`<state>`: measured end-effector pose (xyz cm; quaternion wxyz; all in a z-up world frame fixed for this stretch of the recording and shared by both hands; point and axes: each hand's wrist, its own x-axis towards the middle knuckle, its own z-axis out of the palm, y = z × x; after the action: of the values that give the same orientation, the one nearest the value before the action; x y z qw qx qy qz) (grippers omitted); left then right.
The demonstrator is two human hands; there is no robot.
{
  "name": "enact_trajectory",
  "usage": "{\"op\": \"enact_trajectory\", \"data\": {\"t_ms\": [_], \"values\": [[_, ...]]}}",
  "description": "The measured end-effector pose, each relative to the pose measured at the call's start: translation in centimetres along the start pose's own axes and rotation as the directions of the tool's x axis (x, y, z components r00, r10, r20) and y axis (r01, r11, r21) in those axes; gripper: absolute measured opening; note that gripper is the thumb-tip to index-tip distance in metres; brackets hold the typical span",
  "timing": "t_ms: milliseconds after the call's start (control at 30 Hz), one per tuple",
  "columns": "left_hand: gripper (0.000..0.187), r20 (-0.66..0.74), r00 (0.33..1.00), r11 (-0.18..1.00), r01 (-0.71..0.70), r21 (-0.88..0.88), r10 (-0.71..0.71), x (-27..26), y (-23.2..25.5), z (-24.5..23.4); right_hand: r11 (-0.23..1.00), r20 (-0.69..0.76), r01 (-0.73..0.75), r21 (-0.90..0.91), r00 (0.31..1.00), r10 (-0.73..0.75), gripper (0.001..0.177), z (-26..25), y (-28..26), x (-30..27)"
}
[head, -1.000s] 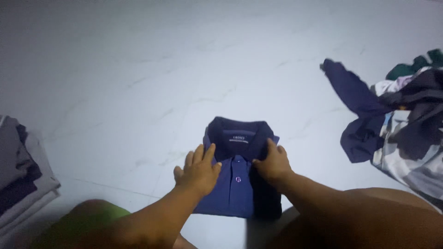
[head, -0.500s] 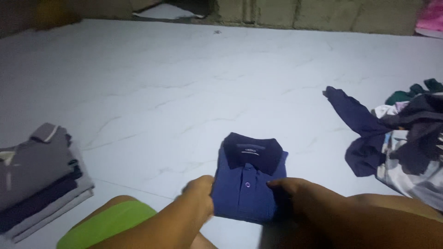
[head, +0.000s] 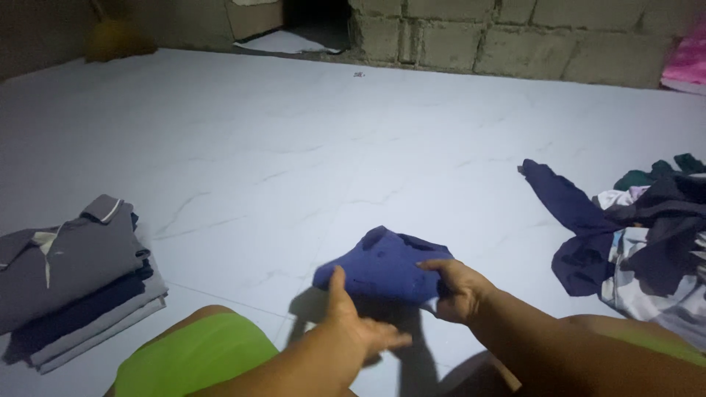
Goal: The person folds a blue polo shirt and a dark blue long-sleeved shirt on a white tiled floor. They smooth the fabric, fold the sleeves and sides, and stack the finished items.
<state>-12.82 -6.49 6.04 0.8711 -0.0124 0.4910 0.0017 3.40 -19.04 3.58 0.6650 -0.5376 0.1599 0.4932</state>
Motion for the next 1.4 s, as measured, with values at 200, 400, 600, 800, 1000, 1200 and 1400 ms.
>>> {"op": "enact_trajectory", "data": {"t_ms": [200,400,600,800,1000,1200,1400], "values": [[0.075,0.273,0.942,0.979,-0.173,-0.109,0.197,0.0,5.3,1.4,0.986,0.109,0.135,-0.099,0.986,-0.124,0.062,7.5,-1.5,-5.1],[0.059,0.299,0.879,0.919,-0.303,-0.251,0.371,-5.5,10.4,1.7,0.916,0.331,0.267,-0.3,0.929,-0.163,0.074,15.9,-4.5,-5.2],[0.064,0.316,0.755,0.806,-0.453,-0.381,0.575,-10.0,20.7,1.9,0.893,0.559,0.355,-0.276,0.815,-0.151,0.072,25.5,-5.1,-8.8],[0.056,0.22,0.541,0.582,-0.718,-0.383,0.812,-18.4,28.2,0.6,0.874,0.528,0.277,-0.399,0.849,-0.028,0.082,27.7,-2.5,-7.9],[0.058,0.181,0.257,0.308,-0.646,-0.698,0.949,-24.0,34.8,-3.2,0.817,0.51,0.229,-0.529,0.855,0.091,0.08,27.8,-0.9,-5.3],[0.059,0.152,0.199,0.25,-0.746,-0.616,0.968,-16.2,40.0,-13.4,0.767,0.5,0.213,-0.605,0.852,0.158,0.081,27.3,1.3,-4.8],[0.067,-0.191,0.528,0.359,-0.759,-0.543,0.827,-13.2,36.4,-17.5,0.72,0.386,0.101,-0.686,0.89,0.243,0.079,23.8,2.3,-3.7]]}}
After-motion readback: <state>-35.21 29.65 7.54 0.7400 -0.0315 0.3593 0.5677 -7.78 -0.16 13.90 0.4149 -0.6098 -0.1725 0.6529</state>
